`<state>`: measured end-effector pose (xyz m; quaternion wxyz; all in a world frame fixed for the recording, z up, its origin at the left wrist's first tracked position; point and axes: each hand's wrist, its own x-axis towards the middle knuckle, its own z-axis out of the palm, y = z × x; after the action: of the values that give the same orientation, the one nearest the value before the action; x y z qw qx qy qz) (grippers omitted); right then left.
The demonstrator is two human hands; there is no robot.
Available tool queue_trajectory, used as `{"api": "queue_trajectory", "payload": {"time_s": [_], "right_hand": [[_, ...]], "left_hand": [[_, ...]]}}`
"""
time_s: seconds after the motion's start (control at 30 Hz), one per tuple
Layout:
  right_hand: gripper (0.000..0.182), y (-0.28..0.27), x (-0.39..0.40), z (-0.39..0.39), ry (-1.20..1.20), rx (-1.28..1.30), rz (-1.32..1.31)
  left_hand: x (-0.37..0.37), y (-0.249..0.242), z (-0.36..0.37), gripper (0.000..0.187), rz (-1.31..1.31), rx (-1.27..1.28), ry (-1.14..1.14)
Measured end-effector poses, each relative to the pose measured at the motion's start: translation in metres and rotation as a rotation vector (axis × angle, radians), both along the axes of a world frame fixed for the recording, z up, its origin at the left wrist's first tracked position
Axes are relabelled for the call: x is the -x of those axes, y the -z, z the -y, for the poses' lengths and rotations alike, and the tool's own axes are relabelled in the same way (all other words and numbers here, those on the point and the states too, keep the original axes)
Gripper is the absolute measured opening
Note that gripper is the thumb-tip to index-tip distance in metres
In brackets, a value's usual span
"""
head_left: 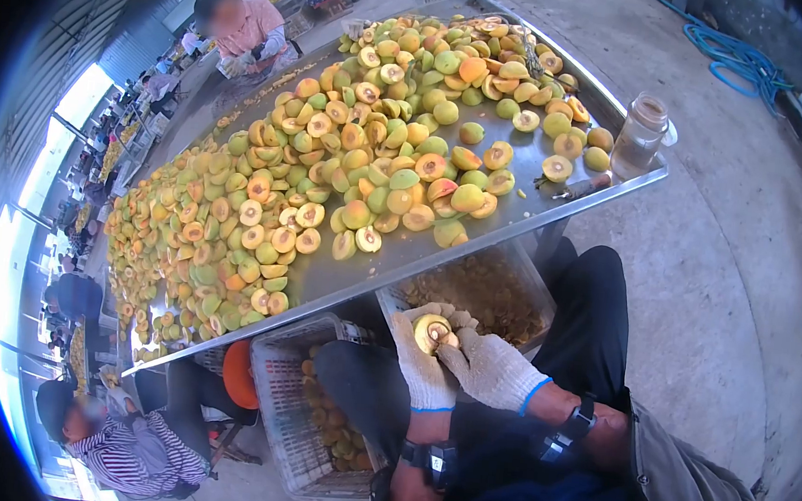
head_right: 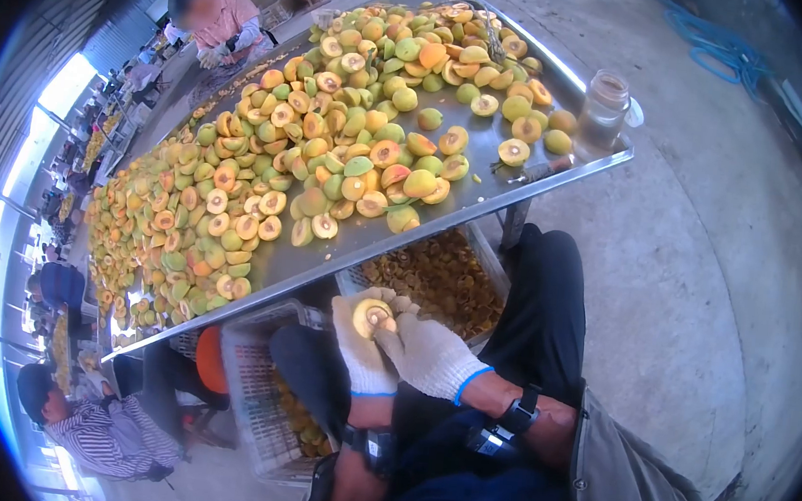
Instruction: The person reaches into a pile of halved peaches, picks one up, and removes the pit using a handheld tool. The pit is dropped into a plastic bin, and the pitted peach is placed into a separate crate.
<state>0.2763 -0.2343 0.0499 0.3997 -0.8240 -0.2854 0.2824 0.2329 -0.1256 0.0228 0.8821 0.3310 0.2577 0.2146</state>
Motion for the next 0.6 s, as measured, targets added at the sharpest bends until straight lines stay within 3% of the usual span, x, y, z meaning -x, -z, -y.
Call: {"api": "queue_trajectory", "payload": {"time_s": [0.13,0.2,0.3,0.43,0.53,0.6], "right_hand": [[0.047,0.002,0.001,-0.001,0.012,-0.008,0.005],[0.048,0.001,0.001,0.000,0.039,-0.119,-0.051],[0.046,0.005,-0.001,0.000,-0.012,-0.089,-0.031],[0.046,0.010,0.004,-0.002,0.008,-0.023,0.014],[0.046,0.012,0.005,-0.003,0.003,-0.134,-0.051],[0.046,0.007,0.004,-0.003,0.005,-0.057,-0.047]], "left_hand": [[0.001,0.000,-0.003,0.042,-0.033,0.006,0.012],[0.004,-0.003,-0.002,0.033,-0.056,-0.193,0.055],[0.001,0.006,-0.009,0.033,-0.078,0.026,0.050],[0.002,0.008,-0.009,0.034,-0.071,0.017,0.049],[0.008,0.013,-0.013,0.033,-0.067,-0.005,0.076],[0.007,0.014,-0.009,0.034,-0.046,-0.127,0.033]]}}
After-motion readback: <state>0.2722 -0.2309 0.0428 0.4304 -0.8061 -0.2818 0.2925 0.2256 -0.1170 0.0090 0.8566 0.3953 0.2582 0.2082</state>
